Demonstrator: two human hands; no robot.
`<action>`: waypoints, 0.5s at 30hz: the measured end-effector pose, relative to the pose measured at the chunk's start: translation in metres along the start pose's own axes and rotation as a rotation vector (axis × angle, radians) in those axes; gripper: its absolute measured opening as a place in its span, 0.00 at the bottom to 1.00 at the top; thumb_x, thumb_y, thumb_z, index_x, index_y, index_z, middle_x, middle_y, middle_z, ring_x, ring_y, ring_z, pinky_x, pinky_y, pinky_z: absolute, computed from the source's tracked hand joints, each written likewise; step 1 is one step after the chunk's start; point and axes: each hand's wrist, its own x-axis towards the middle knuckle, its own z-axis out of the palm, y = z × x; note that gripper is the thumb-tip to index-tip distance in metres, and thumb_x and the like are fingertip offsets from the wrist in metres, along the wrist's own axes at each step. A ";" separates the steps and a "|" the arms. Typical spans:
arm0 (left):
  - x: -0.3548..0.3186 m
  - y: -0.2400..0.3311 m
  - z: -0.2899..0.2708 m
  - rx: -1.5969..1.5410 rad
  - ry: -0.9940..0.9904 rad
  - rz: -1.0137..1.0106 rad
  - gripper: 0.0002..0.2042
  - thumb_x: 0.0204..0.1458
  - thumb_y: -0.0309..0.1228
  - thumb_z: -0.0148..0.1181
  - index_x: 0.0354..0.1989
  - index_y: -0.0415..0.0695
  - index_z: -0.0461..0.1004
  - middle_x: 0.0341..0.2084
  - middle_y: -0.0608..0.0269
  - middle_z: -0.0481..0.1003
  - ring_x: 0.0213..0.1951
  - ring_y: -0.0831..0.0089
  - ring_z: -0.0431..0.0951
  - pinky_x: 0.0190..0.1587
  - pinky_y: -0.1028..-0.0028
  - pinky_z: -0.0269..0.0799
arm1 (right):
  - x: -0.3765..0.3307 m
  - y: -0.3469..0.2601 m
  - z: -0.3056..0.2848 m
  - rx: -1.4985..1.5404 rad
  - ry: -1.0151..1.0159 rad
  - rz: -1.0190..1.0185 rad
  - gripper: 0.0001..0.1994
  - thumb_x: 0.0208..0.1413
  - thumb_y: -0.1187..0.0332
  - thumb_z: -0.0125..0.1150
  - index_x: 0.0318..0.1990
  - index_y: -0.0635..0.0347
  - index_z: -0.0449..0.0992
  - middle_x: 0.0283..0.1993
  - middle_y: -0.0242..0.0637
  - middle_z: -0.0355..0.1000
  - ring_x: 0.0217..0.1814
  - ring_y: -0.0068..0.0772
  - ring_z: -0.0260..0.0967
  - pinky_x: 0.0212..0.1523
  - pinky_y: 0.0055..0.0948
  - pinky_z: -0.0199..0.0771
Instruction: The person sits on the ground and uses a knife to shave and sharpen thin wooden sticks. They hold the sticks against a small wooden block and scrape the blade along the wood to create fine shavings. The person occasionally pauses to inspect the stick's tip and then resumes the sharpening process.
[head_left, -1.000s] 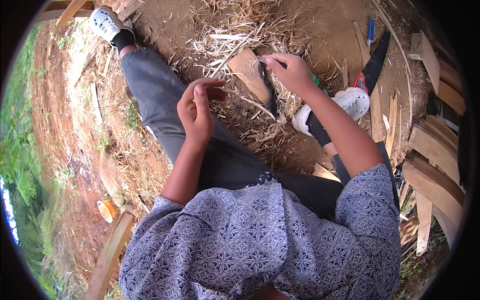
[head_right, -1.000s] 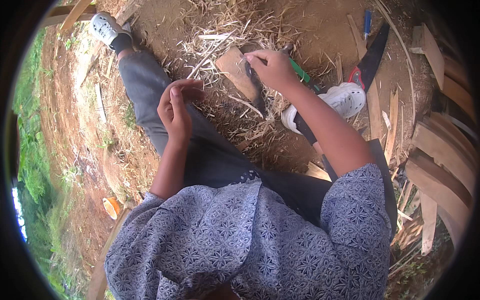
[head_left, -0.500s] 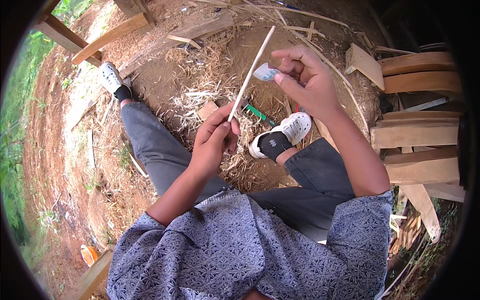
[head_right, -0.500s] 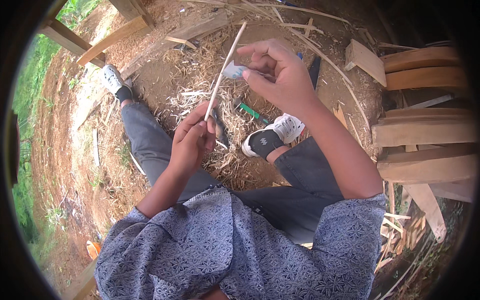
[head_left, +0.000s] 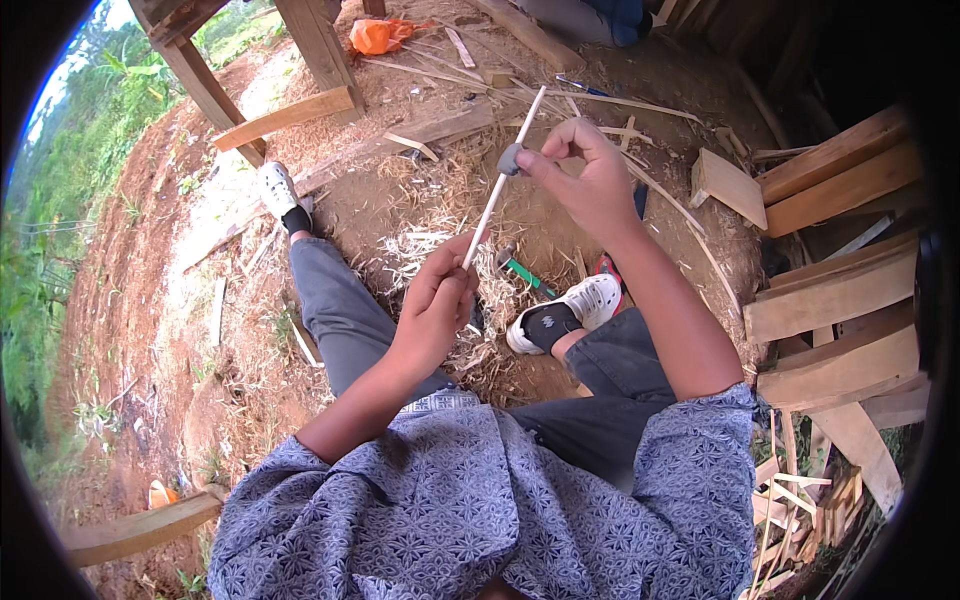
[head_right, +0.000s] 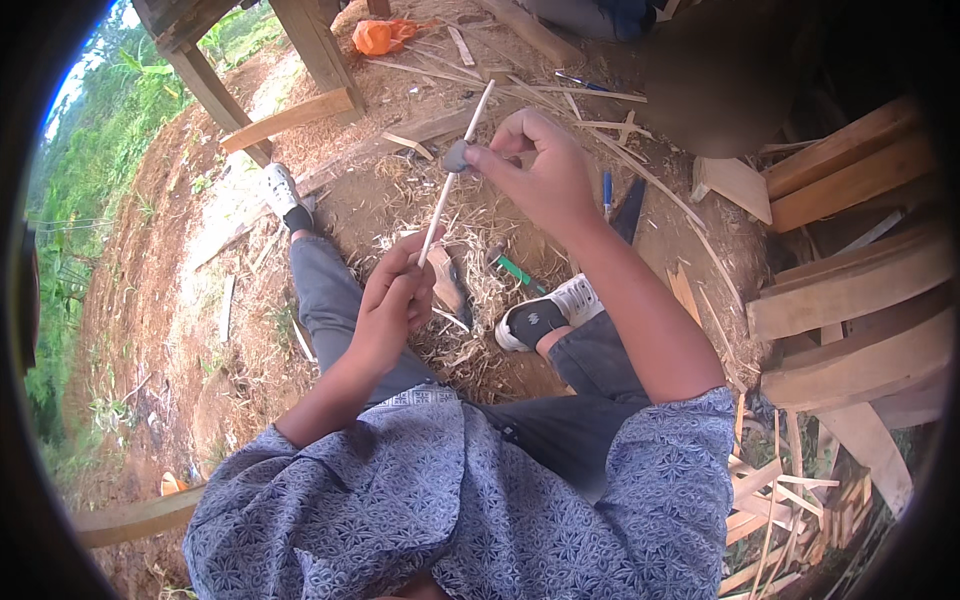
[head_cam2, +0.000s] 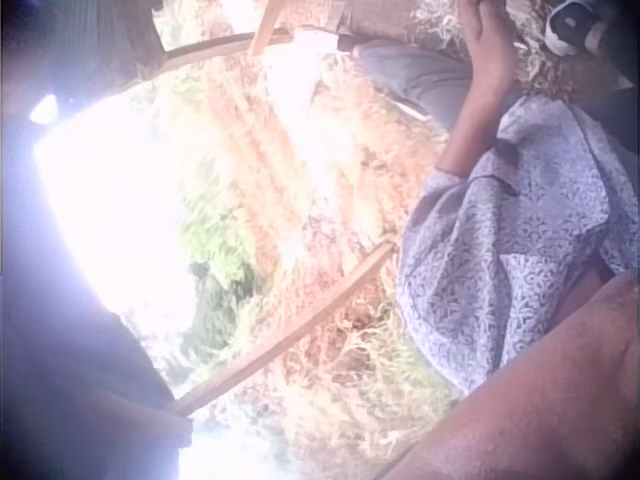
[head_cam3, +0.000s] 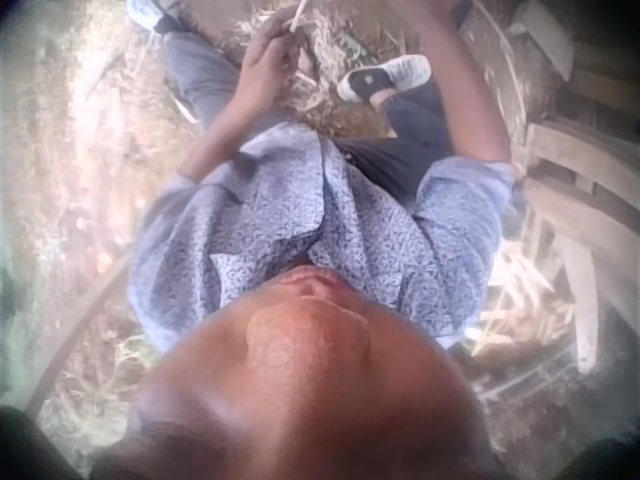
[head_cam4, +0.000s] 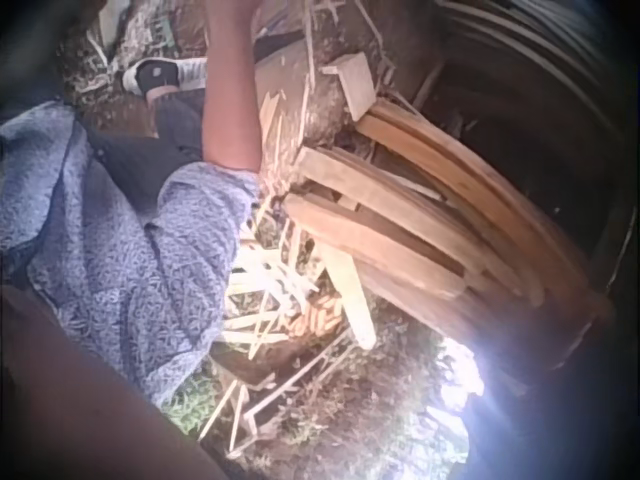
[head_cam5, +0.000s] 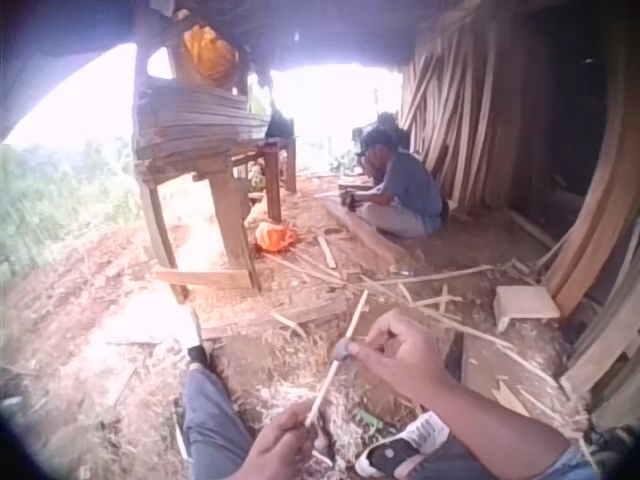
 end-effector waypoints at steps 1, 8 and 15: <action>-0.001 0.002 0.005 -0.006 0.004 0.003 0.24 0.65 0.25 0.41 0.71 0.40 0.61 0.28 0.74 0.61 0.21 0.88 0.57 0.21 0.83 0.55 | 0.002 -0.003 -0.003 -0.164 0.040 -0.115 0.13 0.56 0.60 0.76 0.33 0.59 0.81 0.28 0.23 0.74 0.27 0.15 0.65 0.31 0.22 0.65; -0.002 0.022 0.032 0.162 0.023 0.142 0.25 0.65 0.24 0.40 0.72 0.41 0.59 0.27 0.74 0.62 0.19 0.88 0.57 0.19 0.83 0.55 | 0.006 -0.029 -0.011 0.160 -0.052 0.124 0.19 0.57 0.52 0.73 0.39 0.61 0.86 0.29 0.23 0.74 0.31 0.14 0.65 0.31 0.23 0.64; -0.008 0.041 0.054 0.305 0.033 0.265 0.23 0.66 0.22 0.36 0.70 0.45 0.60 0.26 0.75 0.63 0.21 0.89 0.59 0.23 0.84 0.56 | 0.019 -0.054 -0.028 0.494 -0.175 0.095 0.17 0.67 0.58 0.65 0.50 0.65 0.82 0.41 0.26 0.77 0.43 0.13 0.68 0.43 0.20 0.69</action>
